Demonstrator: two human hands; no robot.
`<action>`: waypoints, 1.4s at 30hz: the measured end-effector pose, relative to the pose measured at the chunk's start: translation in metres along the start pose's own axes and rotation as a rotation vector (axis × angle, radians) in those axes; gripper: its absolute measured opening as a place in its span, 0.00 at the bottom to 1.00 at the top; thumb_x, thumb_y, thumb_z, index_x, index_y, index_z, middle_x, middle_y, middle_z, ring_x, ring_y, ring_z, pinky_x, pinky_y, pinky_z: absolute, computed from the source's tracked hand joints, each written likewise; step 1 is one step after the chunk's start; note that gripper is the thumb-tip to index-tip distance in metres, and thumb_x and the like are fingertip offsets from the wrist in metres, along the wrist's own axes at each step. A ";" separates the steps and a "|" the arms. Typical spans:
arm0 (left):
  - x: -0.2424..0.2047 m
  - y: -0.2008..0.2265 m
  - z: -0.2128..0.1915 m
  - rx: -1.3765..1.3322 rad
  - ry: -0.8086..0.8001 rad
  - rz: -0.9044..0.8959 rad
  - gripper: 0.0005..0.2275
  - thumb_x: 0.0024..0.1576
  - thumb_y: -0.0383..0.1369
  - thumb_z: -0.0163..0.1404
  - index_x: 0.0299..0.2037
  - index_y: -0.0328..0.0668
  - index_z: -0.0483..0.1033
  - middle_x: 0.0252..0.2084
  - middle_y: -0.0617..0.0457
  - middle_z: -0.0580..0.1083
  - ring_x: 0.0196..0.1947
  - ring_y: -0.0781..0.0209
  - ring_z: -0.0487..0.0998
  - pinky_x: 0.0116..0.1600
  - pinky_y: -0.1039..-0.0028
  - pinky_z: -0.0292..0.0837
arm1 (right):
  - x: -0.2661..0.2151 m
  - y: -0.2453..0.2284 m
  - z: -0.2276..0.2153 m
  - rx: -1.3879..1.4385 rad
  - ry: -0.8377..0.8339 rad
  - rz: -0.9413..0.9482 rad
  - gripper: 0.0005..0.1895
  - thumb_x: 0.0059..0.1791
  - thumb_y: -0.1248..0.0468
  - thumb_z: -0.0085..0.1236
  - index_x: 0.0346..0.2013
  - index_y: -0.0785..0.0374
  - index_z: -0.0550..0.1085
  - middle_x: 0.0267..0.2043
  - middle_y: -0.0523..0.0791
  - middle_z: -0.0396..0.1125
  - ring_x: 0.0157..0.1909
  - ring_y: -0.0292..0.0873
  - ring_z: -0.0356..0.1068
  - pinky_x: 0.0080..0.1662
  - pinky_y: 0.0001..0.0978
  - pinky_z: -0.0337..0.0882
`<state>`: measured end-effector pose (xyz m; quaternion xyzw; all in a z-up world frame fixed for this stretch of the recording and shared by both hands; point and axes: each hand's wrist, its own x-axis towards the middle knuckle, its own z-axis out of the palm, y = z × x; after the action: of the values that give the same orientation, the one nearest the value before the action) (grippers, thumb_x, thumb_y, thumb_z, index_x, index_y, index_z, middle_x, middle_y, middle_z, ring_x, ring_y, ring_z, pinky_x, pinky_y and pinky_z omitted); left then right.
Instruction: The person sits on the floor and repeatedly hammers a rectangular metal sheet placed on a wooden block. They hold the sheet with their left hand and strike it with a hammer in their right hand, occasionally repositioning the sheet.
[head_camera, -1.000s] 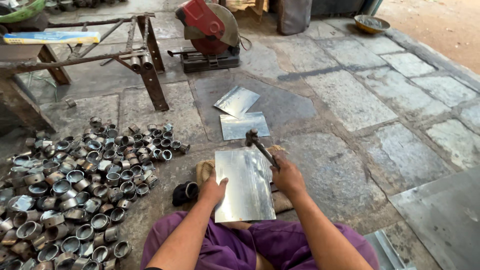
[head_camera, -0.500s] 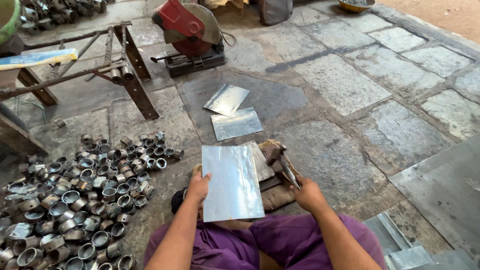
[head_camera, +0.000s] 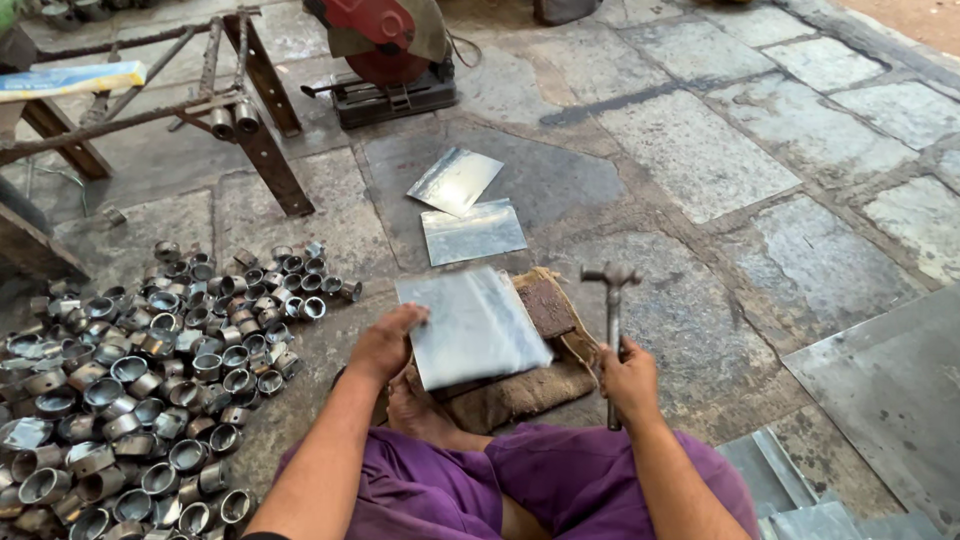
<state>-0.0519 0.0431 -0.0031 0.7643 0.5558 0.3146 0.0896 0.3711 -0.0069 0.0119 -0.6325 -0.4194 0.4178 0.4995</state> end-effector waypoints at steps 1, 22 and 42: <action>-0.001 -0.012 0.009 0.128 0.018 0.048 0.23 0.55 0.23 0.44 0.60 0.55 0.75 0.64 0.41 0.74 0.64 0.42 0.73 0.64 0.58 0.67 | -0.005 -0.009 -0.001 -0.010 0.046 -0.087 0.11 0.55 0.64 0.56 0.46 0.70 0.76 0.21 0.43 0.64 0.18 0.35 0.60 0.20 0.29 0.59; 0.001 0.002 0.055 -0.280 0.328 -0.858 0.27 0.52 0.48 0.61 0.52 0.32 0.74 0.47 0.35 0.79 0.49 0.37 0.80 0.54 0.56 0.75 | -0.047 -0.041 0.046 -0.635 -0.128 -0.418 0.25 0.47 0.60 0.64 0.57 0.67 0.74 0.42 0.59 0.74 0.45 0.55 0.75 0.46 0.43 0.74; 0.026 0.018 -0.002 -0.363 0.213 -0.824 0.29 0.47 0.46 0.65 0.55 0.39 0.72 0.49 0.41 0.80 0.50 0.41 0.81 0.53 0.57 0.75 | -0.082 -0.082 0.068 -0.686 -0.198 -0.601 0.19 0.54 0.63 0.58 0.60 0.58 0.76 0.26 0.42 0.67 0.25 0.34 0.67 0.30 0.28 0.67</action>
<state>-0.0338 0.0599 0.0175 0.4152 0.7551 0.4219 0.2819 0.2733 -0.0533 0.0911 -0.5685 -0.7436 0.1501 0.3182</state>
